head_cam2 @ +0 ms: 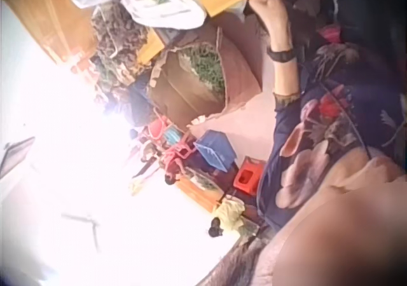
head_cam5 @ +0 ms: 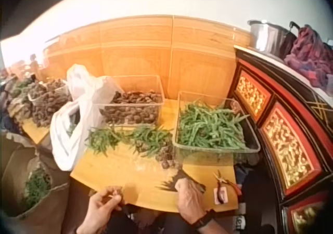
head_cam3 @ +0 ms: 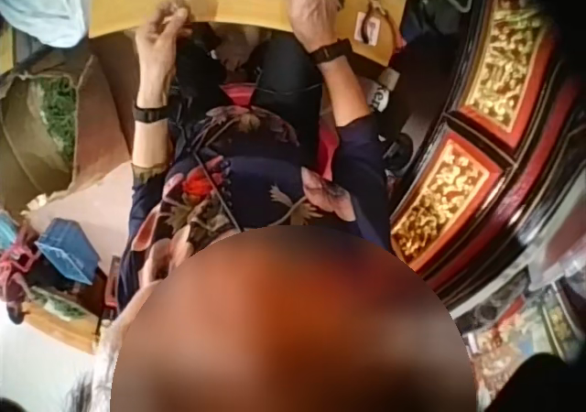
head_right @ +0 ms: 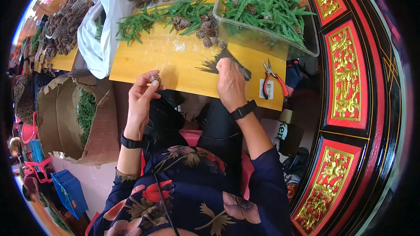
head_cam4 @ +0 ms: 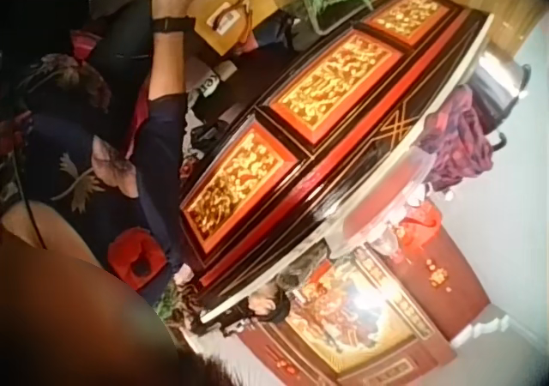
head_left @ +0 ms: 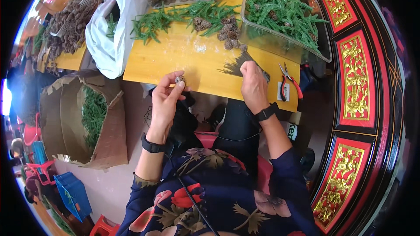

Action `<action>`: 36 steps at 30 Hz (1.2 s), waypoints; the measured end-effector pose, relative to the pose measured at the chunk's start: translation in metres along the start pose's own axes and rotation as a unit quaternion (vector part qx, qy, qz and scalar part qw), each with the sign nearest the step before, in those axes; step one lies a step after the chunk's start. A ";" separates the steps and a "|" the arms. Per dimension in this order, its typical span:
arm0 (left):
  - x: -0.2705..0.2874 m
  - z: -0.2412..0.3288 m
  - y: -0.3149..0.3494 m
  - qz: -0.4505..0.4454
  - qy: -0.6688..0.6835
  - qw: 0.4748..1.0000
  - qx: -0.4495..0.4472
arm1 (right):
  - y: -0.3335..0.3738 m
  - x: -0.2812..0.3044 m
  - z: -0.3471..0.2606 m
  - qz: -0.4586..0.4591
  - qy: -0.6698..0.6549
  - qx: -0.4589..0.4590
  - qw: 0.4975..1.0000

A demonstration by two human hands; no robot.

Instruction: Manually preparing and assembling green foliage and decorative pods for decorations.

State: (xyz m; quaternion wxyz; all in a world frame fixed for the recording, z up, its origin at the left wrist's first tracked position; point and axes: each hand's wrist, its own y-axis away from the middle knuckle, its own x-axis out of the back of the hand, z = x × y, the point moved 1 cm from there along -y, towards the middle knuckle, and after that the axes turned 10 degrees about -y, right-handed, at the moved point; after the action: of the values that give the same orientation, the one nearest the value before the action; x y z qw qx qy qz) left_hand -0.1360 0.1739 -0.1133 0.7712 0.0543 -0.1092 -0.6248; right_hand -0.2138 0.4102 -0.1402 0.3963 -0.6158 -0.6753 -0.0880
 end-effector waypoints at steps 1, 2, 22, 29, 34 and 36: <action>0.000 -0.001 0.004 0.002 0.002 1.000 0.001 | -0.001 -0.001 -0.002 -0.003 0.001 0.001 1.000; 0.000 0.000 0.009 -0.012 0.039 0.999 0.004 | -0.003 -0.001 -0.004 0.006 -0.008 -0.001 1.000; -0.017 0.045 0.068 -0.078 0.131 0.985 -0.074 | 0.052 0.033 -0.121 0.027 -0.283 0.041 0.958; -0.025 0.046 0.071 -0.081 0.095 0.988 -0.093 | 0.055 0.035 -0.120 0.052 -0.222 0.078 0.970; -0.027 0.047 0.071 -0.078 0.090 0.989 -0.083 | 0.056 0.034 -0.119 0.078 -0.235 0.071 0.966; -0.026 0.048 0.072 -0.075 0.093 0.989 -0.087 | 0.057 0.033 -0.119 0.082 -0.243 0.066 0.964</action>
State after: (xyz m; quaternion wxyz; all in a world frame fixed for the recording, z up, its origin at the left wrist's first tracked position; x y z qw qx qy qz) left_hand -0.0840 0.2176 -0.0539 0.7307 0.0535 0.0220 -0.6803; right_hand -0.1092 0.3760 -0.0597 0.2661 -0.6446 -0.7025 0.1420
